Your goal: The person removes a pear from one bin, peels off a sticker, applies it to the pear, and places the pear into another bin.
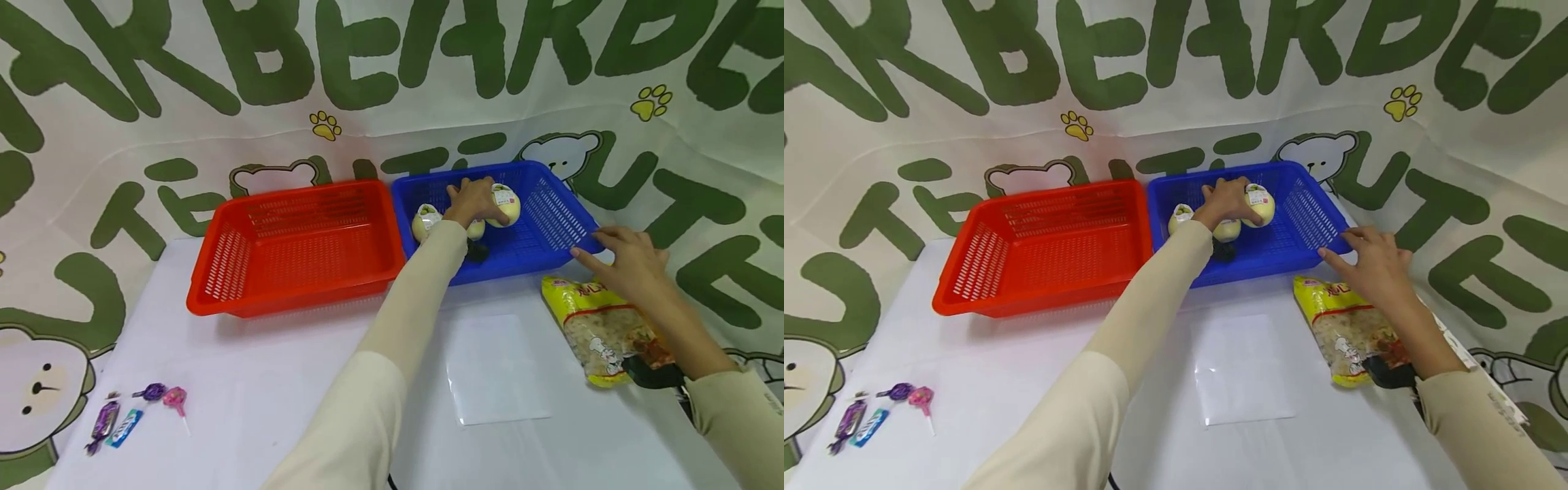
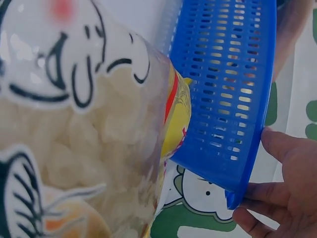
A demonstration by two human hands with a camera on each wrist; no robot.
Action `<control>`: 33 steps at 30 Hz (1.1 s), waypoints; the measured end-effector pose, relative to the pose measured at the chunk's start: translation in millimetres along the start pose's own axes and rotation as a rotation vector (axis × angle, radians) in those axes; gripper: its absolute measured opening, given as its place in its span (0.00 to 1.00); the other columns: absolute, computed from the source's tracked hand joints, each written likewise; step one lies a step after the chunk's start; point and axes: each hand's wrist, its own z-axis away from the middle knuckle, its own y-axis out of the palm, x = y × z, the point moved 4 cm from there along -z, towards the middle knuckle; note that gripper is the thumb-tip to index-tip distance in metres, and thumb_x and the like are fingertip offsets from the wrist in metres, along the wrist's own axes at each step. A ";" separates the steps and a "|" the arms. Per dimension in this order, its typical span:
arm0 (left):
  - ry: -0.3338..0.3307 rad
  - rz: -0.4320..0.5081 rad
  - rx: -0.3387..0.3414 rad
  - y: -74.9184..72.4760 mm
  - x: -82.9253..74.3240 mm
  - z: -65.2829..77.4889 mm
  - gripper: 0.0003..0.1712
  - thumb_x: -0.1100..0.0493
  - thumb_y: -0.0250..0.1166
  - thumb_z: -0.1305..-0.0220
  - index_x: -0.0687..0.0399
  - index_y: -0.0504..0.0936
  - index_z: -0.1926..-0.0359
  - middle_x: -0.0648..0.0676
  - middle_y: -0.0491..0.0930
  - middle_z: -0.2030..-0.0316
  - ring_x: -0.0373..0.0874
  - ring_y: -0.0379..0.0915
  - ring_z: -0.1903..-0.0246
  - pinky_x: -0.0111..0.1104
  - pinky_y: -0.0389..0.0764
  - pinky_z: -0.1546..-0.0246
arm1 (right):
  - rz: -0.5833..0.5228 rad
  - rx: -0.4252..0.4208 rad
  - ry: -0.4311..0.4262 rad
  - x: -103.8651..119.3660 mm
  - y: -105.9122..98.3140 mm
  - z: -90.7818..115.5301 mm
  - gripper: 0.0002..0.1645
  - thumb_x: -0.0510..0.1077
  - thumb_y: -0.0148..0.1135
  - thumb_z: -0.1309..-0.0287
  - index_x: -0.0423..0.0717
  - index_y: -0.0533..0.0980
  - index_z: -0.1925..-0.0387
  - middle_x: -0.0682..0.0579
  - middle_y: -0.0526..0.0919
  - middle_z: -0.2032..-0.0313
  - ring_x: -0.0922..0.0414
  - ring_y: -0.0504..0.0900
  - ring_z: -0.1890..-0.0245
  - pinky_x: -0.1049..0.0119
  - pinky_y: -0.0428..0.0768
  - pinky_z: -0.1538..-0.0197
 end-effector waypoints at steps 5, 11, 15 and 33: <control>-0.028 0.021 0.029 10.0 3.4 -0.7 0.50 0.35 0.77 0.53 0.43 0.69 0.31 0.49 0.76 0.47 0.45 0.63 0.43 0.46 0.53 0.39 | -0.001 -0.011 -0.004 -0.8 0.3 3.7 0.47 0.65 0.53 0.31 0.28 0.64 0.33 0.27 0.59 0.33 0.27 0.53 0.36 0.28 0.52 0.48; -0.061 -0.041 0.050 18.1 17.2 4.1 0.49 0.34 0.78 0.53 0.44 0.71 0.32 0.49 0.76 0.45 0.45 0.65 0.43 0.48 0.52 0.37 | -0.002 0.003 -0.035 6.1 9.1 -2.3 0.48 0.67 0.52 0.32 0.28 0.63 0.32 0.27 0.59 0.32 0.27 0.53 0.37 0.27 0.52 0.48; -0.053 -0.085 0.104 14.1 26.4 7.3 0.57 0.30 0.73 0.51 0.44 0.62 0.25 0.50 0.68 0.33 0.47 0.60 0.34 0.51 0.46 0.32 | -0.016 0.012 -0.059 11.1 17.0 -7.6 0.48 0.67 0.52 0.32 0.28 0.64 0.32 0.27 0.59 0.33 0.27 0.54 0.38 0.27 0.53 0.49; 0.241 0.489 -0.534 -90.3 118.7 148.9 0.14 0.58 0.61 0.28 0.56 0.84 0.47 0.50 0.83 0.50 0.41 0.77 0.52 0.31 0.78 0.50 | -0.006 -0.011 -0.022 -25.3 -1.2 -54.5 0.48 0.66 0.47 0.29 0.28 0.59 0.30 0.26 0.51 0.30 0.24 0.46 0.32 0.21 0.39 0.38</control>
